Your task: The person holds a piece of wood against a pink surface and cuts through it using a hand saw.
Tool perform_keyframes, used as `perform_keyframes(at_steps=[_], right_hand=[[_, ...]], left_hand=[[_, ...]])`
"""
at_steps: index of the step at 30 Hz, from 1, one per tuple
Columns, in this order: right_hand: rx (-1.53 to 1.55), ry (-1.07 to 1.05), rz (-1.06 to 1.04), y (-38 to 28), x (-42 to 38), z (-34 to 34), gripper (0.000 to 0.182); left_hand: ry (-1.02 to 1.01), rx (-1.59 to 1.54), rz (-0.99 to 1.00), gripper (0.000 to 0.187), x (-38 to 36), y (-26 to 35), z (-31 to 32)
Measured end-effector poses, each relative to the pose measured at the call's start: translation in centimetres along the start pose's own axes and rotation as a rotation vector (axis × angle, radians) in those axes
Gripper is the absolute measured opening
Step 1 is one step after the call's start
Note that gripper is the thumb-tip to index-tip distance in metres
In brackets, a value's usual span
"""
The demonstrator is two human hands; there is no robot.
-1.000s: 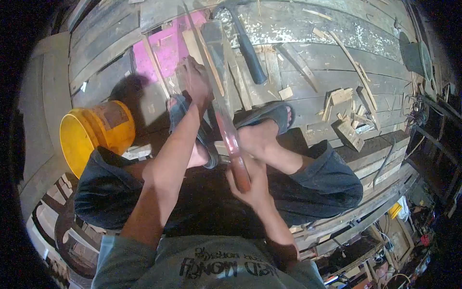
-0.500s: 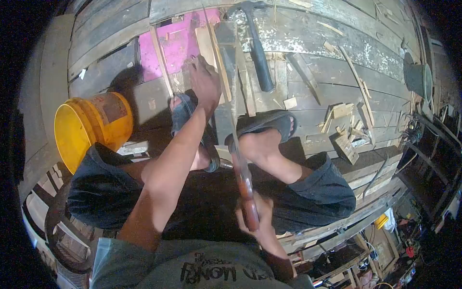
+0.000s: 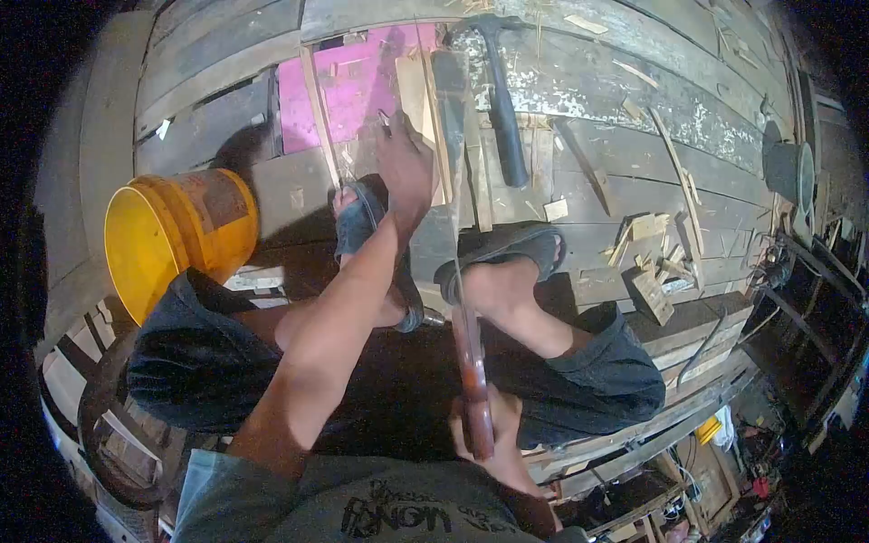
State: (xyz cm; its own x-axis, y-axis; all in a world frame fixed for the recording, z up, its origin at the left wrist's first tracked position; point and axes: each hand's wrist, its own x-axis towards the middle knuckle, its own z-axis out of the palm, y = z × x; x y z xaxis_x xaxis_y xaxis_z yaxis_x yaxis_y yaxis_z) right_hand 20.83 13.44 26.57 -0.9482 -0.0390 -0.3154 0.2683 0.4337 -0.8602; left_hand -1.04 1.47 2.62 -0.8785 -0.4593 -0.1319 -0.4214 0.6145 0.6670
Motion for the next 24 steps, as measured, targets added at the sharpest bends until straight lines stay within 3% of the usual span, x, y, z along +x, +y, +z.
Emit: perform_keyframes(at_steps=[2,6,9,13,17,20,21,22,24], right_hand=[[0.025,-0.095,0.231,-0.3,-4.5,-1.2,0.014],[0.027,0.111,0.367,2.4,-8.0,-0.1,0.015],[-0.143,-0.033,0.195,2.2,-7.3,0.0,0.013],[-0.071,0.054,0.066,1.7,-5.5,0.6,0.009],[-0.06,0.05,0.096,2.1,-5.1,0.7,0.009],[-0.183,0.034,-0.104,4.4,-3.8,0.7,0.01],[0.002,0.086,0.077,6.7,-4.5,1.4,0.01],[-0.073,0.033,-0.081,6.0,-2.3,0.5,0.008],[-0.259,0.094,-0.186,5.4,0.2,-0.5,0.008]], left_hand=[[0.018,0.002,0.013,0.047,-0.4,0.0,-0.1],[0.056,0.032,0.045,0.048,-0.5,0.1,0.0],[0.003,0.02,0.009,0.044,-0.5,-0.1,-0.3],[0.008,-0.02,-0.043,0.041,-0.8,0.2,-0.1],[0.065,-0.131,-0.031,0.04,-0.7,0.3,-0.3],[0.195,-0.061,-0.098,0.039,0.1,1.3,1.1],[0.251,-0.039,-0.097,0.041,0.8,1.0,2.4],[0.223,-0.051,-0.071,0.042,1.5,1.3,2.2],[0.165,-0.077,-0.016,0.044,2.8,1.1,1.5]])
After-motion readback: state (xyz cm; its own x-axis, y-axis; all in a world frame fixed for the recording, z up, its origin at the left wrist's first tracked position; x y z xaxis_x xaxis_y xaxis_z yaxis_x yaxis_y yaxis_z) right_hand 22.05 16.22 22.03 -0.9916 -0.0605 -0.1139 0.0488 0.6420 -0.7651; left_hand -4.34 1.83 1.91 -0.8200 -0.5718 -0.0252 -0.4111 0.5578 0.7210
